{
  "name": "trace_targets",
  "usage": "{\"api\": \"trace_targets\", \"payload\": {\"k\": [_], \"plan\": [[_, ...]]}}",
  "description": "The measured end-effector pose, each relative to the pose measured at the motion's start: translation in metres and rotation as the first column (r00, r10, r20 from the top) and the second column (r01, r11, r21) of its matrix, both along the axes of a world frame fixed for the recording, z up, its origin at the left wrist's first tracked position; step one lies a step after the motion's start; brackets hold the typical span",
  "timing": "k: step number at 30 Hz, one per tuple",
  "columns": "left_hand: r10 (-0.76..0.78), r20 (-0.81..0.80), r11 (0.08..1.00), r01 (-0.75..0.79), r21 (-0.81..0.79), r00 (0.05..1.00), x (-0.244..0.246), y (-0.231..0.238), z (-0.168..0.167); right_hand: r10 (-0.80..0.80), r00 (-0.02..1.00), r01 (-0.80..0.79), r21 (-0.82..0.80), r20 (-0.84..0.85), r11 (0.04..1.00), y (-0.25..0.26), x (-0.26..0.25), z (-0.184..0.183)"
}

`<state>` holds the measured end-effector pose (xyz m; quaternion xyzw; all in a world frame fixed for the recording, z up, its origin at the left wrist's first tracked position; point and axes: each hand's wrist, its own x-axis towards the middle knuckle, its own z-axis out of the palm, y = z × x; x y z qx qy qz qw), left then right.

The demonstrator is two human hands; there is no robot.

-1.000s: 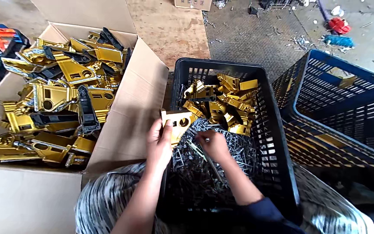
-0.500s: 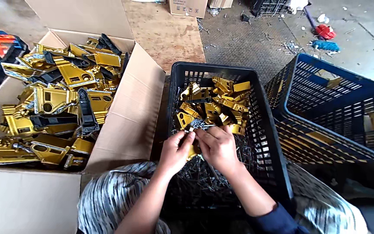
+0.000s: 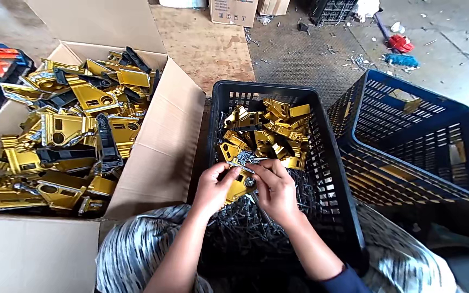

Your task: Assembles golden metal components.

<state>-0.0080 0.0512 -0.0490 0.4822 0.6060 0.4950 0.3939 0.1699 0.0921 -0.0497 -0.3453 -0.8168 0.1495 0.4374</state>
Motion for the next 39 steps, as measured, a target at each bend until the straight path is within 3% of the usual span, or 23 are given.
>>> {"api": "trace_targets", "payload": {"k": [2,6,8,13,18,21,24,26,30,32,35,37,39], "plan": [[-0.046,-0.115,0.998,0.04,-0.056,0.992,-0.001,-0.001,0.004,-0.018,0.994,0.014,-0.043,-0.105,0.999,0.0,0.0,-0.002],[0.001,-0.328,0.996,-0.029,-0.081,0.945,0.002,-0.004,0.002,-0.007,0.977,-0.016,-0.107,-0.215,0.994,0.002,0.002,0.001],[0.032,-0.267,0.993,-0.062,-0.104,0.963,0.001,-0.003,0.003,-0.001,0.984,-0.016,-0.095,-0.176,0.995,0.003,0.005,0.001],[0.002,0.077,0.996,0.005,-0.089,0.997,-0.004,0.0,0.001,-0.036,0.999,0.035,-0.04,-0.034,0.999,0.005,0.007,-0.012],[0.1,0.008,0.991,-0.099,-0.085,0.995,0.002,0.0,-0.002,-0.024,0.999,0.024,-0.012,0.022,1.0,0.0,0.002,-0.015],[0.16,-0.075,0.987,-0.159,0.024,0.984,0.001,-0.001,0.001,0.096,0.995,-0.092,-0.183,0.012,0.979,0.001,0.005,-0.012],[0.111,-0.103,0.981,-0.092,0.169,0.989,-0.002,-0.003,0.002,0.197,0.975,-0.223,-0.385,-0.106,0.895,0.007,0.016,-0.017],[-0.035,-0.028,0.977,0.04,0.208,0.999,-0.011,-0.004,0.002,0.281,0.912,-0.394,-0.457,-0.297,0.797,0.009,0.024,-0.02],[-0.362,0.328,0.925,0.295,0.238,0.873,-0.006,-0.007,0.002,0.398,0.581,-0.802,-0.417,-0.71,0.427,0.0,0.023,-0.015],[-0.414,0.455,0.909,0.329,0.257,0.788,0.0,-0.008,-0.003,0.324,0.462,-0.867,-0.343,-0.826,0.361,-0.005,0.014,-0.01],[-0.415,0.385,0.908,0.351,0.227,0.824,-0.004,-0.005,-0.003,0.288,0.494,-0.822,-0.333,-0.82,0.463,-0.009,0.009,-0.008],[-0.305,0.253,0.952,0.283,0.117,0.918,-0.006,-0.003,0.001,0.285,0.66,-0.671,-0.376,-0.694,0.639,-0.009,0.012,-0.01],[-0.217,0.185,0.976,0.216,0.029,0.959,-0.006,0.0,-0.002,0.287,0.859,-0.444,-0.34,-0.424,0.829,-0.006,0.016,-0.012]]}}
